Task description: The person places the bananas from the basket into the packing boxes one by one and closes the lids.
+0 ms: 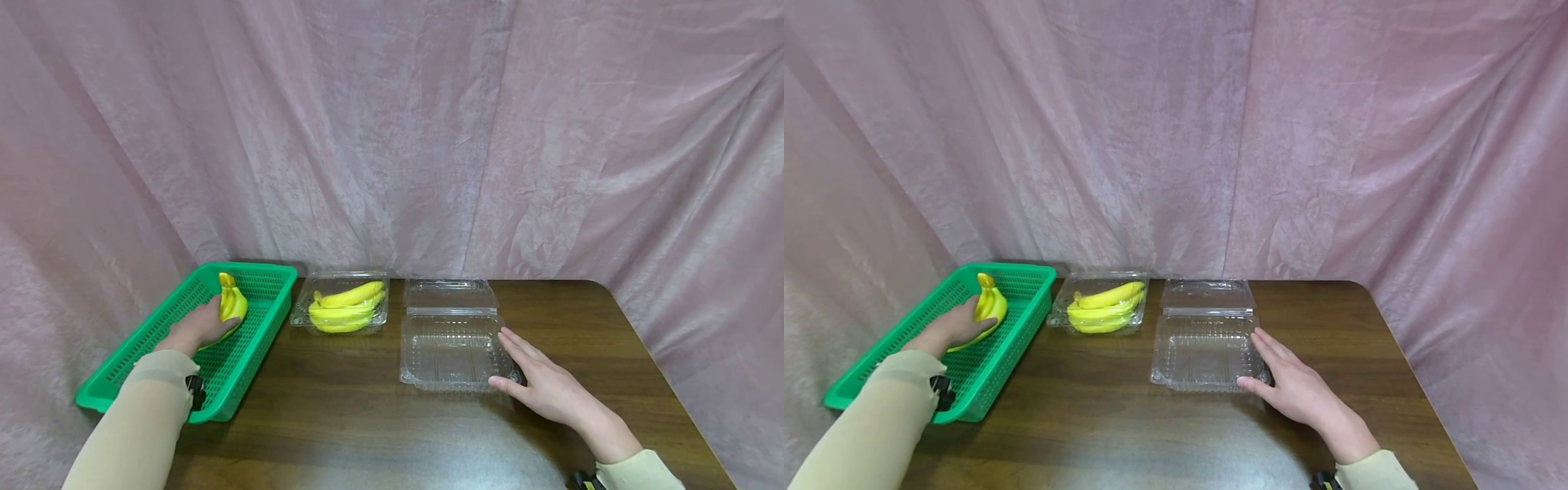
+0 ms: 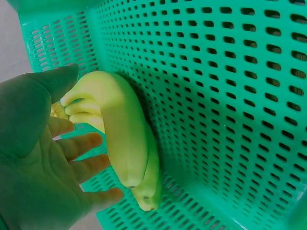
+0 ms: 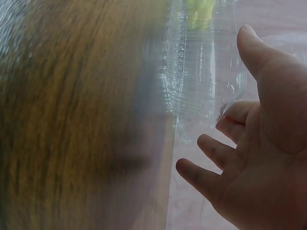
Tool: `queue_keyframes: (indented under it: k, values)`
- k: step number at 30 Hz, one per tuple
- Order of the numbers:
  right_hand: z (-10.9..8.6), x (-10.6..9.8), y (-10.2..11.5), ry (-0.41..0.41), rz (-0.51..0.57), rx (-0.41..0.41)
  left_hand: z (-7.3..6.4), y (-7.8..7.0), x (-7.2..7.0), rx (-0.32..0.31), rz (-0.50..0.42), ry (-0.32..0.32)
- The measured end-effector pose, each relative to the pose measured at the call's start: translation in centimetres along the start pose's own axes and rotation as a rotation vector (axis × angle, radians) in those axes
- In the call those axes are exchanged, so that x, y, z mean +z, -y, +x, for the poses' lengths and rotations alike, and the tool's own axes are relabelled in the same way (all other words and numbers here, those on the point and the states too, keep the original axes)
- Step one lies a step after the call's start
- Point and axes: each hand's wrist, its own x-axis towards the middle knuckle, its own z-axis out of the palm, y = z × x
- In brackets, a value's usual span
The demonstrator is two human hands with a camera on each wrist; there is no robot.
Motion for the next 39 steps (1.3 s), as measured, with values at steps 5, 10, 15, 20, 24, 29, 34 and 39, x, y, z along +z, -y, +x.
queue_keyframes:
  k: [5, 10, 15, 20, 24, 29, 34, 39]
  values:
    - [0.0, 0.0, 0.0, -0.002, 0.001, -0.002, 0.5, 0.6, 0.4, 0.019, -0.01, -0.007]
    - [0.0, 0.0, 0.0, -0.006, -0.004, -0.002, 0.8, 0.8, 0.9, 0.012, -0.005, -0.012]
    - [0.0, 0.0, 0.1, -0.002, -0.003, 0.001, 0.2, 0.2, 0.7, 0.012, -0.006, 0.008]
    - [-0.1, -0.1, 0.1, 0.004, 0.001, 0.006, 0.2, -0.2, 0.8, -0.002, 0.005, 0.015]
    - [-0.1, -0.1, 0.2, 0.004, 0.005, 0.011, 0.3, -0.1, 1.0, -0.014, 0.016, 0.019]
    - [-0.2, 0.0, 0.3, -0.003, 0.008, 0.008, 0.2, -0.2, 1.0, -0.028, 0.025, 0.038]
    - [-0.1, -0.1, 0.3, 0.0, 0.005, 0.009, 0.3, -0.2, 1.0, -0.033, 0.036, 0.052]
    - [0.0, -0.1, 0.2, 0.005, 0.005, 0.009, 0.4, -0.3, 0.9, -0.023, 0.052, 0.053]
